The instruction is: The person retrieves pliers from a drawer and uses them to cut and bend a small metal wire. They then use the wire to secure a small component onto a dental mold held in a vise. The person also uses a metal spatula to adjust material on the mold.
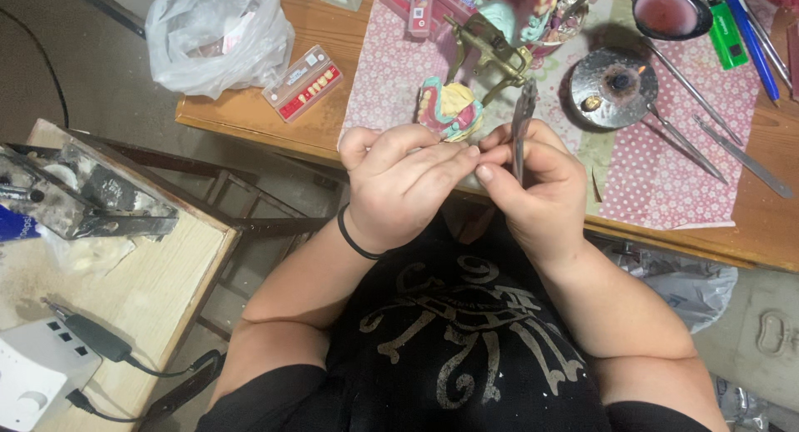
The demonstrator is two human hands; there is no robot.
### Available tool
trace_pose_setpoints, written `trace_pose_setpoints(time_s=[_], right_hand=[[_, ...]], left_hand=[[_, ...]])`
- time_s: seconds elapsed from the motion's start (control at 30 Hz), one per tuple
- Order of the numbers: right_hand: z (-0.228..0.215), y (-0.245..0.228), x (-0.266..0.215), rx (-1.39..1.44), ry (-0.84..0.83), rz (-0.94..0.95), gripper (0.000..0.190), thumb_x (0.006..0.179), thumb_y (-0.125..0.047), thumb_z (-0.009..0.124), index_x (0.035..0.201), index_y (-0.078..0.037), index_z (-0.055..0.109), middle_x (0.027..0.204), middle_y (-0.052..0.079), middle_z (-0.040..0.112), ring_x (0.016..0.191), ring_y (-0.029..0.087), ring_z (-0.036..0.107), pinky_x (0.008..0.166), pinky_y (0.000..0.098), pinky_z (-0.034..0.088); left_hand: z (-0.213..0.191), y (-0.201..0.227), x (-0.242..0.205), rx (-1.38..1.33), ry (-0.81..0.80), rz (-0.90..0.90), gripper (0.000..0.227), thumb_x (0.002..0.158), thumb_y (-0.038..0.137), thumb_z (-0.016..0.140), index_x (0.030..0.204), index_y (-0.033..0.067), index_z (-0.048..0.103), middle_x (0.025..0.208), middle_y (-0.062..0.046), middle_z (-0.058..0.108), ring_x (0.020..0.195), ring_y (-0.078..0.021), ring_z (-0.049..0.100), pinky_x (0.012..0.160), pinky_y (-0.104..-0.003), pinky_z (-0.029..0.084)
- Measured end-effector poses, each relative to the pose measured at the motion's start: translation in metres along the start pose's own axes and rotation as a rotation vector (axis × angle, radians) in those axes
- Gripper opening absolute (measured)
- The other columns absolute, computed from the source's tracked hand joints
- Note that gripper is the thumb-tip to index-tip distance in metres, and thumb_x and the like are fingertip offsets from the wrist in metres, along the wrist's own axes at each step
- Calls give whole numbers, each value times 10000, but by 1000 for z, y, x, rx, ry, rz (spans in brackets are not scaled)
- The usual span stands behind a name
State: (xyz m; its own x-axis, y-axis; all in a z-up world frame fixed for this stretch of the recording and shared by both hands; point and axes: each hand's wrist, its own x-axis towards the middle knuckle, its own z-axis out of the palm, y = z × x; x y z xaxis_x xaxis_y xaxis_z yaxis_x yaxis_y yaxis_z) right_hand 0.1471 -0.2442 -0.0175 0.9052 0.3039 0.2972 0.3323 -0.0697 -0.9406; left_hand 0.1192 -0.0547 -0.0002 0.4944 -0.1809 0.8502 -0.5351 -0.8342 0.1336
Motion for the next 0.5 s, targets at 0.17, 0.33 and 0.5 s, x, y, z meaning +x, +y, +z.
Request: trace_pose_setpoints(time_s=[0.17, 0.33, 0.5], right_hand=[[0, 11, 3, 40, 51, -79, 62, 960, -141, 724, 928, -100, 690, 1076, 133, 642, 1047, 221, 631, 991, 373, 536], [-9, 30, 5, 174, 127, -185, 144, 926, -116, 763, 897, -18, 660, 1057, 178, 608, 957, 248, 656, 855, 359, 590], [-13, 33, 6, 225, 126, -296, 187, 848, -17, 836, 860, 94, 686, 1040, 280, 603, 916, 306, 677, 761, 385, 597]], left_hand=[[7, -3, -5, -23, -60, -18, 141, 1069, 244, 640, 1045, 275, 776, 1013, 154, 810, 936, -162, 705, 916, -387, 274], [3, -17, -2, -322, -63, -276, 61, 975, 105, 752, 1022, 121, 788, 902, 3, 765, 872, -224, 650, 846, -370, 376], [11, 6, -3, -1011, -204, -638, 299, 868, 79, 865, 1146, 51, 761, 903, -68, 736, 597, -35, 504, 513, -193, 429]])
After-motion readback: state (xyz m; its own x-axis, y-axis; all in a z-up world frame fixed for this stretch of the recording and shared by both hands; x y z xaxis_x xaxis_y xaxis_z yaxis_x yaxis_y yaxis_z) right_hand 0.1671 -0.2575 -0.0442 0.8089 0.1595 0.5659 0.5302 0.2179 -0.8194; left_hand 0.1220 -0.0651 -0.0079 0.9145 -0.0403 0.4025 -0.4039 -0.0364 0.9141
